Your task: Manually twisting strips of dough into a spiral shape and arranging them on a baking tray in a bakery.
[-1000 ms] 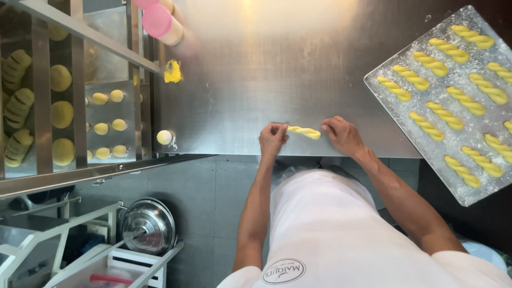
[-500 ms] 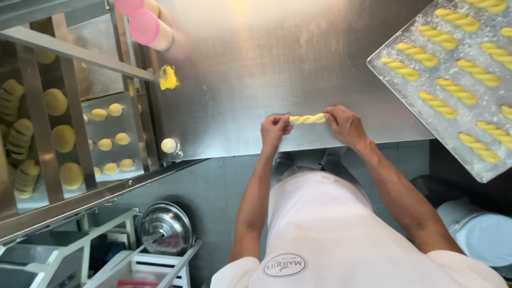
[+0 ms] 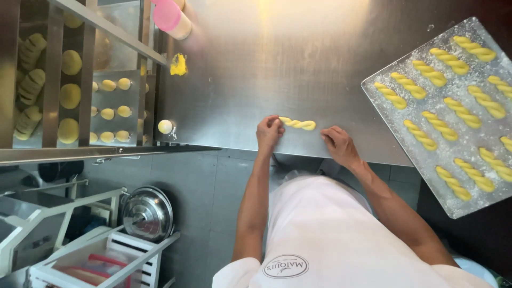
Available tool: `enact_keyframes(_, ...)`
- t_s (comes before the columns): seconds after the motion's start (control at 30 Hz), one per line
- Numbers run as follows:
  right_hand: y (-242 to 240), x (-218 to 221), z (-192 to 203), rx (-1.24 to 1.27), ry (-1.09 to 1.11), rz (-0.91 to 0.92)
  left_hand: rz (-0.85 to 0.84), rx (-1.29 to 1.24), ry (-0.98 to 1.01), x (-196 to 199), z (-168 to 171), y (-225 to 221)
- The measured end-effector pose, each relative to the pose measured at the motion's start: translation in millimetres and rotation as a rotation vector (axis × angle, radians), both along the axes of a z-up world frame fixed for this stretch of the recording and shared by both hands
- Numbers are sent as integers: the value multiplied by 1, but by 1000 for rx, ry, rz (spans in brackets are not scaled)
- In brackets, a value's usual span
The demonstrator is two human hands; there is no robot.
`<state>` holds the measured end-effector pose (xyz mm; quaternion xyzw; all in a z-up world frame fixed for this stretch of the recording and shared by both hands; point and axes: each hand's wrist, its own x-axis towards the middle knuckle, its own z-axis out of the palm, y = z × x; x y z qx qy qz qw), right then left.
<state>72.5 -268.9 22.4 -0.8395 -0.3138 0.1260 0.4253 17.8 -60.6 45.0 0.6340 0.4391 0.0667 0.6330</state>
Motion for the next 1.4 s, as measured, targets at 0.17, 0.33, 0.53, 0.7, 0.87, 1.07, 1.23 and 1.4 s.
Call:
enact_keyframes(0.17,-3,2,-4,56,-18,18,-8,105,25,0,-1,-2)
enact_keyframes(0.33,-2,1,4,103,-106,4,-73,167,46,4,-19,6)
enact_keyframes(0.53,1,0,-4,107,-202,-36,-114,355,187,10,-31,6)
enact_keyframes(0.7,5,0,-5,81,-222,-39,-146,373,199,9,-24,7)
enact_keyframes(0.87,5,0,-2,69,-239,-34,-132,325,165,10,-9,1)
enact_keyframes(1.07,1,2,-2,76,-250,-7,9,460,308,14,-23,-7)
enact_keyframes(1.23,-1,5,3,108,-225,4,223,379,354,20,-25,-10)
enact_keyframes(1.4,1,9,8,110,-205,6,215,506,419,25,-28,-13)
